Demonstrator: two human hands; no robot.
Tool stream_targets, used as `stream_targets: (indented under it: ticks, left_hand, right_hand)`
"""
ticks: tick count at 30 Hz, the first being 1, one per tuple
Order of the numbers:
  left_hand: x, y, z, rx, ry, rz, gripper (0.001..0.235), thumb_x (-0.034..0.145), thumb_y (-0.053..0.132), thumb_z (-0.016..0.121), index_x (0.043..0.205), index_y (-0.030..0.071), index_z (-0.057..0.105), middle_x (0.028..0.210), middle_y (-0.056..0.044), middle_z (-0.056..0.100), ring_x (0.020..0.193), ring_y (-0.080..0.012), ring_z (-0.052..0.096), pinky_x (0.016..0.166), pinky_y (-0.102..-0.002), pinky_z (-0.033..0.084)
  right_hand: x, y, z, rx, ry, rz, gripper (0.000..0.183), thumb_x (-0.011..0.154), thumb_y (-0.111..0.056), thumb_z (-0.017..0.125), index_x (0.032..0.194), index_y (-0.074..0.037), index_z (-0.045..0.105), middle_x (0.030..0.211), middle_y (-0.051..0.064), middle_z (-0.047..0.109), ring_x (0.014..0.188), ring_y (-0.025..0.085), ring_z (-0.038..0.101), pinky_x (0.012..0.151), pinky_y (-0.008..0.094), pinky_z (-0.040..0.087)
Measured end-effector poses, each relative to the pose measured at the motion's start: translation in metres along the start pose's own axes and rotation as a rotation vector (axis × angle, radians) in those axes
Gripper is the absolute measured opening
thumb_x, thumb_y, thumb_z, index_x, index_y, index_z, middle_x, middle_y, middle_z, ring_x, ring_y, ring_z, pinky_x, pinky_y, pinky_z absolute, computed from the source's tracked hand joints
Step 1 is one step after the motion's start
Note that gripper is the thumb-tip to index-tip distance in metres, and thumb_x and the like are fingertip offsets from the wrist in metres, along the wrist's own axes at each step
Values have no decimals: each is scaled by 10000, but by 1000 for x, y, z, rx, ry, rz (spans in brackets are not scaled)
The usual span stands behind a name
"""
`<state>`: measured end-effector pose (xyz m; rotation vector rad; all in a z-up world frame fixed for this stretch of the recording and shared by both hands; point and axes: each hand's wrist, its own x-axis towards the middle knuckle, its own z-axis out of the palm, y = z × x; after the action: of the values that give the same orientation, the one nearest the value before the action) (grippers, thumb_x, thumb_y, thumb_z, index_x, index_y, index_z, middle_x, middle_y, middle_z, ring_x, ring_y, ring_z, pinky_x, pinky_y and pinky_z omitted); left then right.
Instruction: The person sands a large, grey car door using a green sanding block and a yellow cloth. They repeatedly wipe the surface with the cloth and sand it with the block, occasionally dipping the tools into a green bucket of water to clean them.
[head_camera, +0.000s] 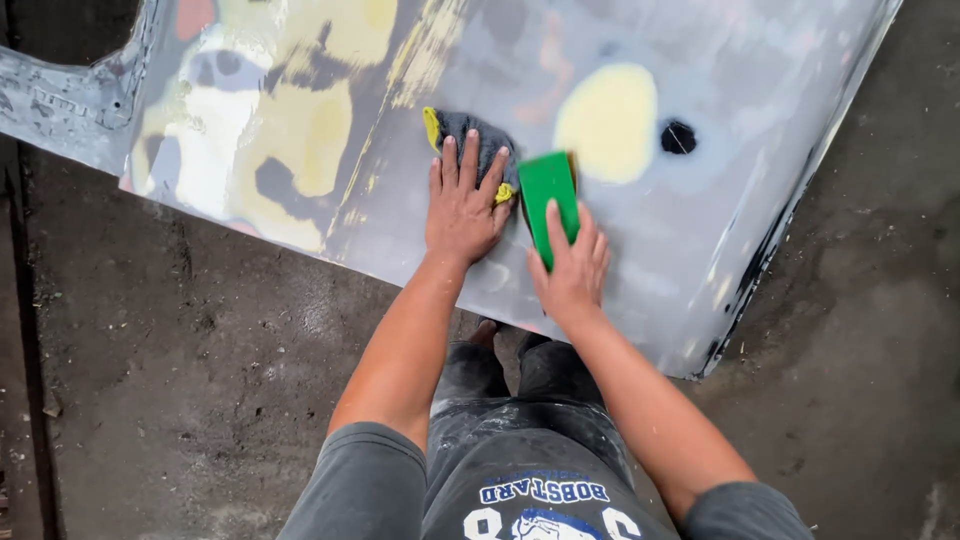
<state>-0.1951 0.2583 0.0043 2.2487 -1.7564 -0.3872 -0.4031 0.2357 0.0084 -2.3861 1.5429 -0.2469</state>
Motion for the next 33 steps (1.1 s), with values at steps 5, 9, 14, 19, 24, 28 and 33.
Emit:
stream_targets:
  ticks: [5, 9, 14, 19, 24, 28, 33]
  left_hand:
    - [-8, -4, 2, 5, -45, 6, 713, 946, 491, 621, 1588, 294, 382, 1690, -152, 178, 1544, -446, 135, 1215, -637, 155]
    - [-29, -7, -1, 32, -51, -47, 721, 940, 489, 622, 1593, 297, 381, 1690, -141, 184, 1546, -427, 134, 1202, -651, 136]
    - [-45, -18, 3, 91, 65, -200, 668, 986, 426, 603, 1592, 215, 418, 1699, -169, 225, 1565, -423, 168, 1219, -643, 148]
    - [-42, -23, 5, 82, 85, -178, 668, 985, 385, 600, 1595, 168, 432, 1693, -184, 253, 1555, -445, 197, 1220, -625, 167]
    - [-43, -20, 6, 92, 110, -169, 677, 986, 380, 601, 1598, 146, 431, 1690, -197, 263, 1549, -451, 206, 1223, -618, 178]
    - [-44, -19, 8, 92, 113, -172, 674, 980, 382, 603, 1590, 145, 441, 1682, -197, 271, 1540, -455, 213, 1220, -618, 187]
    - [-44, -20, 10, 91, 121, -171, 660, 987, 382, 602, 1586, 150, 450, 1682, -191, 280, 1543, -454, 221, 1224, -618, 191]
  right_hand:
    - [23, 90, -16, -107, -11, 180, 793, 927, -394, 702, 1638, -254, 380, 1576, 218, 342, 1286, 460, 426, 1117, 577, 353]
    - [52, 137, -6, -52, 132, 387, 761, 982, -404, 679, 1660, -255, 369, 1595, 197, 340, 1327, 457, 410, 1126, 573, 329]
    - [-18, 28, 18, -146, -245, -145, 875, 810, -522, 693, 1556, -297, 296, 1555, 253, 318, 1384, 487, 358, 1096, 669, 264]
    - [-20, 56, -2, -33, -184, -189, 801, 895, -436, 666, 1608, -268, 341, 1580, 261, 352, 1303, 486, 450, 1047, 628, 376]
    - [44, 172, -11, -161, 131, 269, 790, 1002, -399, 658, 1677, -233, 282, 1576, 246, 339, 1287, 461, 453, 1077, 596, 375]
    - [19, 106, -9, -118, 47, 228, 844, 939, -393, 676, 1664, -239, 272, 1596, 262, 299, 1301, 491, 427, 1072, 622, 362]
    - [-28, 51, -14, 4, -541, -502, 749, 872, -324, 670, 1566, -338, 386, 1655, 192, 303, 1410, 408, 400, 1092, 622, 372]
